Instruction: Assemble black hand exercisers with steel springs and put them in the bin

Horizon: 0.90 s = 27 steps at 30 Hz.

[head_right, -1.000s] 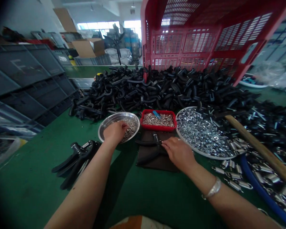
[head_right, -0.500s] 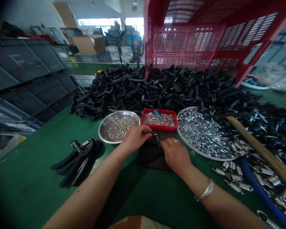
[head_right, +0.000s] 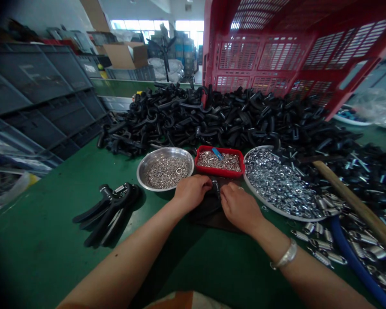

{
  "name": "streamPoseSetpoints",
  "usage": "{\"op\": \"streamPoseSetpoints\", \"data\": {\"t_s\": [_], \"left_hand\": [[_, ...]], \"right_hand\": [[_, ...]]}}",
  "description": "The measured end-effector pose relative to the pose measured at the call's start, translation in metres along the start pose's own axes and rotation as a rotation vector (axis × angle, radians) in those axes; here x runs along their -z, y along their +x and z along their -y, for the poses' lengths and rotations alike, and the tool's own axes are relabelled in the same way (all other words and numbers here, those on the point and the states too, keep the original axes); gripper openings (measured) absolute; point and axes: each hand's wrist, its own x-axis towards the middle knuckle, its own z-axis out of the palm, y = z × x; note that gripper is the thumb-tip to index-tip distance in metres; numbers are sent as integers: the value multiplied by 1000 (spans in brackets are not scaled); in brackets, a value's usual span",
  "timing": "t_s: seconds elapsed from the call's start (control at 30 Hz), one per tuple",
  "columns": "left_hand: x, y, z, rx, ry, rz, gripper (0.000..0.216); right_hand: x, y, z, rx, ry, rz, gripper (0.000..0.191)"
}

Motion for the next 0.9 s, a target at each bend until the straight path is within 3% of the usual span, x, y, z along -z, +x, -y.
{"op": "streamPoseSetpoints", "data": {"t_s": [0.27,0.47,0.7,0.9], "left_hand": [[-4,1,2,-9,-27,-32,16],[-4,1,2,-15,-13,-48,16],[-3,1,2,-9,-19,-20,18],[-5,-1,2,-33,-30,-66,19]], "right_hand": [[12,12,-11,190,-58,125,17],[25,29,-12,233,-99,256,18],[31,46,-7,144,-60,398,15],[27,32,-2,0,-25,260,14]]}}
